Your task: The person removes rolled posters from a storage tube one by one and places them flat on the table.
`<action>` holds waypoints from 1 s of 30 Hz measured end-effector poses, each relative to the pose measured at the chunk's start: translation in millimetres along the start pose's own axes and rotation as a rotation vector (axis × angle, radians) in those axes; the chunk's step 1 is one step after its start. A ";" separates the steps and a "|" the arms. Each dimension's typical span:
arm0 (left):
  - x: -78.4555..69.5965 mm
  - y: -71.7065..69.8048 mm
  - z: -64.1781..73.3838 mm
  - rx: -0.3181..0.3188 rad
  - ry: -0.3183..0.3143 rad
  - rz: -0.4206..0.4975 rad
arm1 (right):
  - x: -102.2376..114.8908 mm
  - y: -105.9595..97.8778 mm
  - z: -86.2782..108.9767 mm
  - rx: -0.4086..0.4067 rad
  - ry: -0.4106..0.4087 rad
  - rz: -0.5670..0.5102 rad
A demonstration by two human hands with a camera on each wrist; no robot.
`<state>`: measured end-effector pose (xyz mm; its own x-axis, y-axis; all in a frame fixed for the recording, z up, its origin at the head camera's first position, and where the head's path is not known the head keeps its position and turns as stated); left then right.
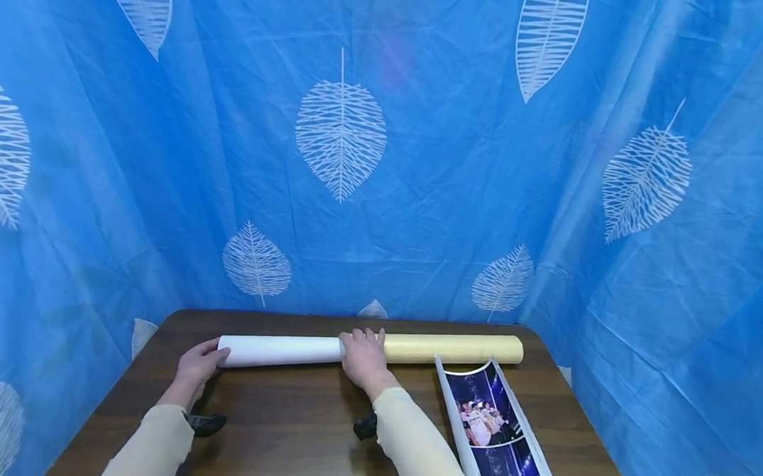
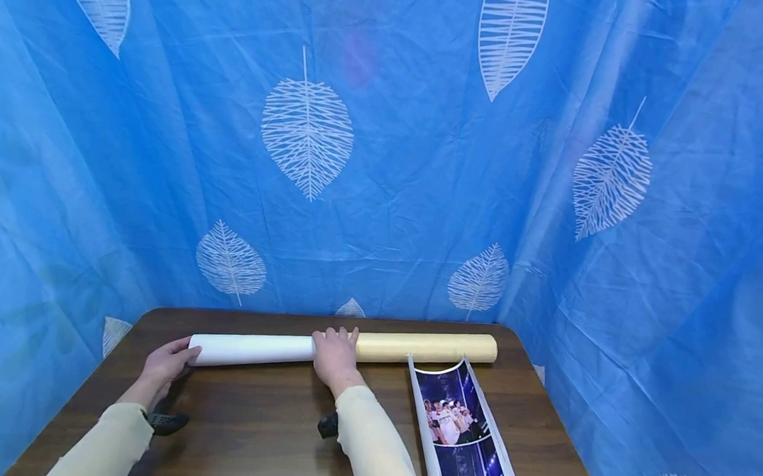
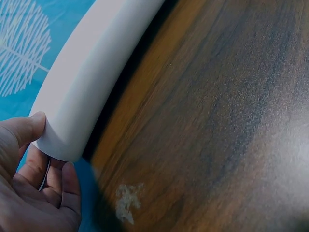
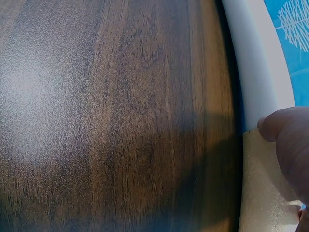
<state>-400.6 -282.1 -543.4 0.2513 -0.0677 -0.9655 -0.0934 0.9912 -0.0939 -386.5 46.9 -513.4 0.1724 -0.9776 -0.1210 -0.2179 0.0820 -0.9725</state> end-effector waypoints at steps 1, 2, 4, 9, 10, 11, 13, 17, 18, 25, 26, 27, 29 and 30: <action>-0.5 -1.6 -0.9 0.000 0.003 -0.003 | 0.5 -0.9 -0.5 -0.001 -0.002 -0.002; -0.7 -3.2 -1.6 -0.002 0.003 -0.007 | 0.9 -1.8 -0.9 -0.001 -0.004 -0.003; -0.5 -6.2 -3.2 -0.007 0.001 -0.012 | 1.3 -2.9 -1.3 -0.001 -0.002 -0.002; -0.7 -11.8 -1.3 -0.028 -0.015 -0.017 | 1.8 -1.3 -0.2 0.010 0.002 -0.002; -1.4 -12.8 -0.4 -0.030 -0.015 -0.020 | 2.1 -1.3 -0.1 0.009 0.001 -0.002; -1.8 -13.8 0.3 -0.033 -0.014 -0.024 | 2.3 -1.2 -0.1 0.008 0.001 -0.003; -1.3 -16.5 0.5 -0.044 -0.013 -0.029 | 2.8 -1.8 -0.3 0.005 0.002 -0.005; 0.7 -22.4 0.1 -0.069 -0.010 -0.033 | 3.4 -2.2 0.2 0.009 0.003 -0.011; 1.1 -23.7 0.1 -0.076 -0.010 -0.035 | 3.5 -2.2 0.4 0.010 0.003 -0.012; 2.4 -27.5 -0.6 -0.085 -0.011 -0.036 | 2.0 0.5 0.7 -0.006 0.005 -0.008; 3.0 -28.1 -0.9 -0.083 -0.012 -0.035 | 1.8 1.0 0.6 -0.010 0.006 -0.005; 3.4 -28.8 -0.9 -0.082 -0.013 -0.037 | 1.5 1.8 0.4 -0.010 0.006 -0.004; 4.4 -30.2 -0.1 -0.081 -0.016 -0.040 | 1.3 3.1 0.4 -0.007 0.005 0.000; 4.8 -30.9 0.3 -0.078 -0.018 -0.043 | 1.2 3.5 0.6 -0.006 0.004 0.002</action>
<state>-396.2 -312.9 -545.0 0.2741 -0.1076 -0.9557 -0.1571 0.9754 -0.1549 -386.5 46.1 -517.1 0.1680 -0.9782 -0.1217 -0.2242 0.0823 -0.9711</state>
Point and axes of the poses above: each hand's wrist, its own z-axis away from the middle knuckle, its own y-axis out of the palm, x = y × z, the point moved 7 cm from there along -z, towards the middle knuckle, and after that the axes turned 11 degrees about z, right-handed, at the moved point
